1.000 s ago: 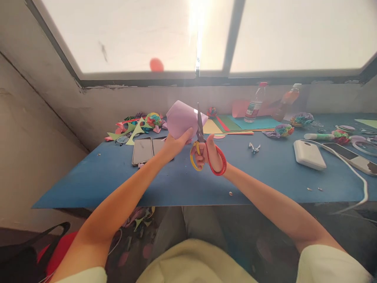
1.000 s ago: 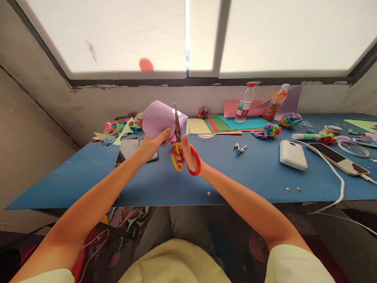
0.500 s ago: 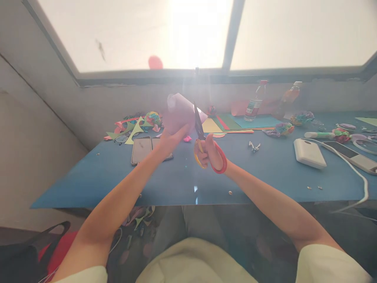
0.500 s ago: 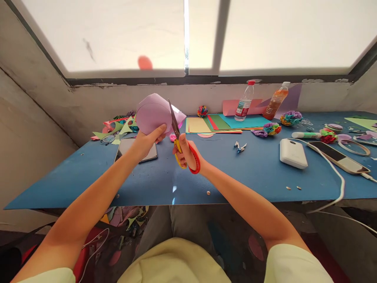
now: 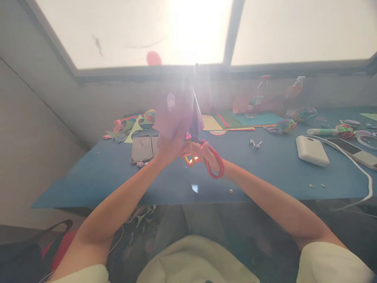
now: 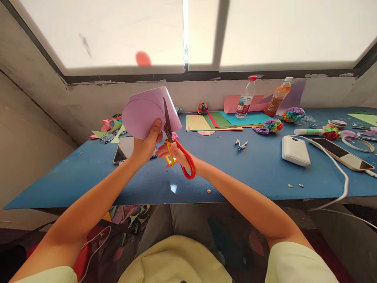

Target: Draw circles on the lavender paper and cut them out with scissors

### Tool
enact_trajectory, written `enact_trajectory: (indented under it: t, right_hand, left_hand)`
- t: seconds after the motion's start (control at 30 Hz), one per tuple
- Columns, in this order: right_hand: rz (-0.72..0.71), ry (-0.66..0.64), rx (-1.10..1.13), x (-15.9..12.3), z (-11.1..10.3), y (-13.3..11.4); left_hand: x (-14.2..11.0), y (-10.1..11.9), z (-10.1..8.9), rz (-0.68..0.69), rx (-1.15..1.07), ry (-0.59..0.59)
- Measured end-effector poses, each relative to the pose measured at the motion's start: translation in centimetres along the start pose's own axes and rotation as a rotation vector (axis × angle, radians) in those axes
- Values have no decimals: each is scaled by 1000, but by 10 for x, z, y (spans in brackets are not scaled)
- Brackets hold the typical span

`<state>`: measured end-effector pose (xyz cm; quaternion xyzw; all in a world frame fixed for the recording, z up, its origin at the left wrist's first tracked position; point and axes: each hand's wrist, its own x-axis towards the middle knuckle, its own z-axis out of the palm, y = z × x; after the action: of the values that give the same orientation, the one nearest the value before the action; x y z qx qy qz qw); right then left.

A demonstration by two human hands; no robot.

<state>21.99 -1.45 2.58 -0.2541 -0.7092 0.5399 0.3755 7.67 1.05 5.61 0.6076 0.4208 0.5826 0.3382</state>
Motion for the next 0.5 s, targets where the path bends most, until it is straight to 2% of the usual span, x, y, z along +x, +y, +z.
enact_trajectory:
  t: [0.13, 0.5]
  right_hand:
    - [20, 46, 117, 3, -1, 5]
    - [57, 136, 128, 3, 3, 4]
  left_hand:
    - [-3, 3, 1, 66, 9, -71]
    - [-6, 5, 7, 31, 36, -64]
